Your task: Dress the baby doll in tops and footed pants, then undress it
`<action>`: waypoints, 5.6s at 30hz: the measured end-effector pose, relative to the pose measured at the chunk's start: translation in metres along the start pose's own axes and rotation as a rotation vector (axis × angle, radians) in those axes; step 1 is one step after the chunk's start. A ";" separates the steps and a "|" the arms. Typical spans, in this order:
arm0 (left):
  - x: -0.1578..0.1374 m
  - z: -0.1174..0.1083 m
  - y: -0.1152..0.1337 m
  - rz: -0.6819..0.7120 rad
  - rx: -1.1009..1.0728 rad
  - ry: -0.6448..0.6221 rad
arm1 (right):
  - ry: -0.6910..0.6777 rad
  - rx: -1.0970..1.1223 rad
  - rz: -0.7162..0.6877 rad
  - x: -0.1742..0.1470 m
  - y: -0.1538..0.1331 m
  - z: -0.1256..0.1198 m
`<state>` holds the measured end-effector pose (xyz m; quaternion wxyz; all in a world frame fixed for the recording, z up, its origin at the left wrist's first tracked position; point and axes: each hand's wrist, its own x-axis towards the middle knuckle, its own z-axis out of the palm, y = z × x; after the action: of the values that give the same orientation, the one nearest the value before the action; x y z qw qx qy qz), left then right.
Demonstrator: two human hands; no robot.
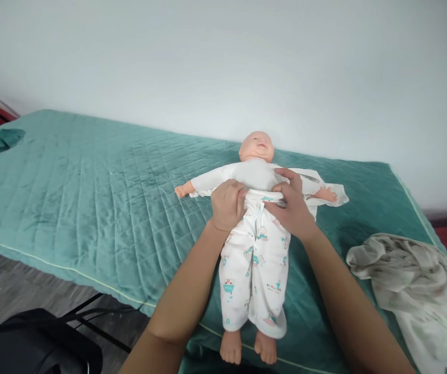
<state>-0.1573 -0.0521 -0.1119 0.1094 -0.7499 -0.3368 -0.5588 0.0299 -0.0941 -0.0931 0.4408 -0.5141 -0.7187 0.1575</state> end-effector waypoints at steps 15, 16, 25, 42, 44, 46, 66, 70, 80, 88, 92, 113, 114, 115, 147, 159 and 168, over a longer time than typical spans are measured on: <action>-0.002 -0.004 0.006 -0.009 -0.053 -0.108 | 0.102 -0.243 -0.389 -0.020 0.007 0.006; -0.003 -0.005 0.008 -0.034 -0.065 -0.111 | 0.087 -0.266 -0.371 -0.020 0.007 0.006; -0.020 -0.026 0.018 -0.267 -0.187 -0.110 | 0.040 -0.373 -0.251 -0.023 0.005 0.005; -0.055 -0.063 0.037 -0.566 -0.137 -0.305 | 0.136 -0.539 -0.292 -0.034 0.014 0.000; -0.057 -0.066 0.038 -0.542 -0.167 -0.330 | 0.182 -0.579 -0.358 -0.038 0.012 -0.002; -0.058 -0.067 0.039 -0.530 -0.181 -0.350 | 0.212 -0.580 -0.399 -0.044 0.008 -0.003; -0.049 -0.058 0.038 -0.589 -0.258 -0.318 | 0.137 -0.105 0.178 -0.081 -0.014 0.005; -0.034 -0.046 0.028 -0.511 -0.255 -0.343 | 0.139 -0.087 0.244 -0.062 -0.010 -0.003; -0.036 -0.031 0.017 -0.540 -0.283 -0.290 | 0.173 -0.156 0.206 -0.048 0.006 0.008; -0.036 -0.033 0.018 -0.578 -0.285 -0.300 | 0.252 -0.191 0.069 -0.051 0.005 0.010; -0.040 -0.042 0.025 -0.578 -0.279 -0.311 | 0.279 -0.190 0.085 -0.053 0.009 0.008; -0.068 -0.068 0.045 -0.584 -0.338 -0.327 | -0.002 -0.081 0.174 -0.107 -0.026 0.003; -0.068 -0.068 0.045 -0.589 -0.335 -0.328 | 0.002 -0.068 0.181 -0.106 -0.025 0.003; -0.069 -0.067 0.044 -0.586 -0.330 -0.331 | 0.008 -0.058 0.187 -0.104 -0.024 0.004; -0.093 -0.095 0.074 -0.565 -0.303 -0.368 | 0.033 0.031 0.215 -0.126 -0.038 -0.001; -0.092 -0.093 0.073 -0.589 -0.304 -0.340 | -0.010 0.119 0.265 -0.132 -0.046 0.003; -0.091 -0.093 0.074 -0.645 -0.321 -0.348 | 0.010 0.174 0.346 -0.132 -0.041 0.005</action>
<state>-0.1953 -0.1927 -0.1461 -0.2490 -0.6965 -0.4770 -0.4747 0.0123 -0.2260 -0.1300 0.4533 -0.5909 -0.6011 0.2899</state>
